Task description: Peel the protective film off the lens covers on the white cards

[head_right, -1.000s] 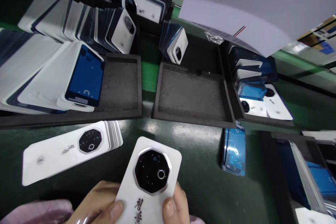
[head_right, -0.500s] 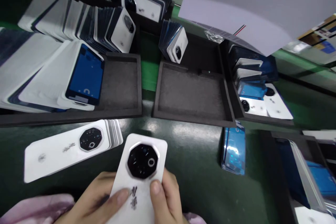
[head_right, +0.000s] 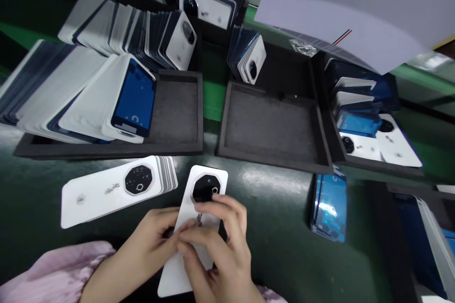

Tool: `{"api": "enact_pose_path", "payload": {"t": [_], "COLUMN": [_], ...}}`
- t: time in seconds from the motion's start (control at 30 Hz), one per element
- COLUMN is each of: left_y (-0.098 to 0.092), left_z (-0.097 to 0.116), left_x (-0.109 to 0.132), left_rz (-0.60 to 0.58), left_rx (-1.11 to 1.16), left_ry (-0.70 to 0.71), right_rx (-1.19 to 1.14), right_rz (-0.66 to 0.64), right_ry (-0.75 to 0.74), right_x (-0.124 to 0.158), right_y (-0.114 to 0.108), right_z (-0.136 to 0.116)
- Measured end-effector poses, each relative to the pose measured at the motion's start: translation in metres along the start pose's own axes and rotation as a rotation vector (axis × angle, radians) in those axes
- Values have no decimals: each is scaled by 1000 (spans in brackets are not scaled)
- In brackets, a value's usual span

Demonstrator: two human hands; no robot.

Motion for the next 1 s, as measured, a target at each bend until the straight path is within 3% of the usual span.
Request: {"api": "enact_pose_path", "payload": {"t": [0.07, 0.17, 0.27, 0.37, 0.5, 1.0], "left_y": [2, 8, 15, 20, 22, 22], "left_z": [-2, -2, 2, 7, 8, 6], "left_x": [0, 2, 5, 7, 7, 9], "left_rz": [-6, -50, -138, -203, -234, -244], "left_rx": [-19, -49, -60, -67, -80, -128], "left_ry": [-4, 10, 52, 96, 118, 100], "right_rx": [-244, -514, -508, -484, -418, -274], "right_rz": [11, 129, 255, 260, 258, 184], "right_ry": [118, 433, 623, 710, 756, 662], "right_x": [-3, 1, 8, 11, 12, 9], "right_y": [-7, -21, -35, -39, -42, -38], "right_z": [9, 33, 49, 55, 55, 56]}}
Point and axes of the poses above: each hand's wrist, its own x-axis away from the middle knuckle, its own y-axis out of the palm, z = x × y, the point moved 7 cm from there along -x, towards the middle knuckle, and after that the axes turned 6 degrees about z, right-handed, at the moved point
